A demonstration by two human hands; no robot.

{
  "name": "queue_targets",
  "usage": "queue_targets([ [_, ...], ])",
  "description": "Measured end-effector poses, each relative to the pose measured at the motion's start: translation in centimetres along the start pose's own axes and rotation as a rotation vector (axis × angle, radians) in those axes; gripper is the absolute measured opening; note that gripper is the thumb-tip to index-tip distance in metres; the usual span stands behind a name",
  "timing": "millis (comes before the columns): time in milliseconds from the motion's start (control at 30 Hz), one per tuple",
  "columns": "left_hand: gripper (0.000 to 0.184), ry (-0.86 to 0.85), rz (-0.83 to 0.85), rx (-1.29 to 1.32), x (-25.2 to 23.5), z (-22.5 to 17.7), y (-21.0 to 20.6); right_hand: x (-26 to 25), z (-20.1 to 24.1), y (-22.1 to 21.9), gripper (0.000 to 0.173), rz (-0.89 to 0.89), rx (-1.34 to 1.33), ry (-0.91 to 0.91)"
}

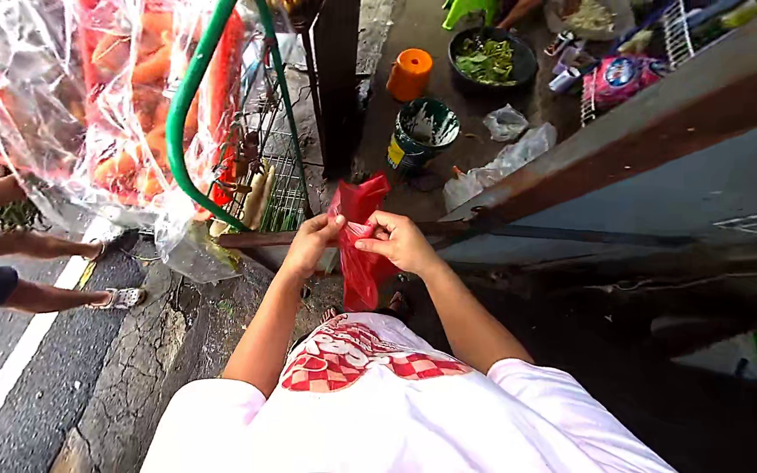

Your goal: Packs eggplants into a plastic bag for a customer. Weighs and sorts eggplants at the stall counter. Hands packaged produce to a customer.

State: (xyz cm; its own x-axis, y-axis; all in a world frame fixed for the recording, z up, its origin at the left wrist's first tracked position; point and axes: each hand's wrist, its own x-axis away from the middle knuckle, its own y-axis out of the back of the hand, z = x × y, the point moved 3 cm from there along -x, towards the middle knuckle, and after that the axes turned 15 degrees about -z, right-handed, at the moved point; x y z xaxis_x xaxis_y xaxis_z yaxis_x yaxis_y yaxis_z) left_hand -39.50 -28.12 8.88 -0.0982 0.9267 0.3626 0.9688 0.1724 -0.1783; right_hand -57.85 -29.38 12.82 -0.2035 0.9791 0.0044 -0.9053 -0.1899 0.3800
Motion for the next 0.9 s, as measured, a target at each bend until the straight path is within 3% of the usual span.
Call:
queue_targets([
  [100, 0.02, 0.127, -0.247, 0.271, 0.0, 0.1, 2.3, 1.0, -0.6, 0.9, 0.019, 0.102, 0.036, 0.068],
  [167, 0.017, 0.161, -0.277, 0.389, 0.2, 0.3, 3.2, 1.6, -1.5, 2.1, 0.018, 0.193, 0.012, 0.067],
  [233, 0.022, 0.141, -0.275, 0.447, 0.7, 0.3, 3.4, 1.3, -2.6, 4.4, 0.02, 0.097, -0.053, -0.012],
  [333, 0.021, 0.087, -0.262, 0.402, 1.1, 0.4, 2.8, -0.6, -3.0, 6.8, 0.025, -0.204, -0.112, -0.175],
  [400, 0.018, 0.033, -0.215, 0.308, 1.1, 0.5, 1.9, -1.3, -1.2, 5.0, 0.026, -0.179, -0.024, -0.16],
  [500, 0.013, -0.034, -0.16, 0.233, 1.6, 0.2, 1.1, -2.0, 0.3, -0.2, 0.025, 0.007, 0.077, -0.14],
  [600, 0.025, 0.052, -0.322, 0.67, 2.4, -1.1, 4.2, -3.2, -2.4, 0.0, 0.011, -0.032, 0.078, -0.215],
  [700, 0.023, 0.094, -0.549, 0.997, 3.1, -2.1, 8.2, -3.6, -5.5, 3.1, 0.012, -0.079, 0.094, -0.317],
  [800, 0.023, 0.024, -0.694, 0.803, 3.9, -2.5, 8.7, -4.2, -4.2, 5.2, 0.016, -0.136, 0.138, -0.248],
  [900, 0.022, -0.179, -0.745, 0.321, 4.2, -2.3, 7.1, -4.9, 1.4, 3.8, 0.047, -0.114, 0.268, 0.128],
])
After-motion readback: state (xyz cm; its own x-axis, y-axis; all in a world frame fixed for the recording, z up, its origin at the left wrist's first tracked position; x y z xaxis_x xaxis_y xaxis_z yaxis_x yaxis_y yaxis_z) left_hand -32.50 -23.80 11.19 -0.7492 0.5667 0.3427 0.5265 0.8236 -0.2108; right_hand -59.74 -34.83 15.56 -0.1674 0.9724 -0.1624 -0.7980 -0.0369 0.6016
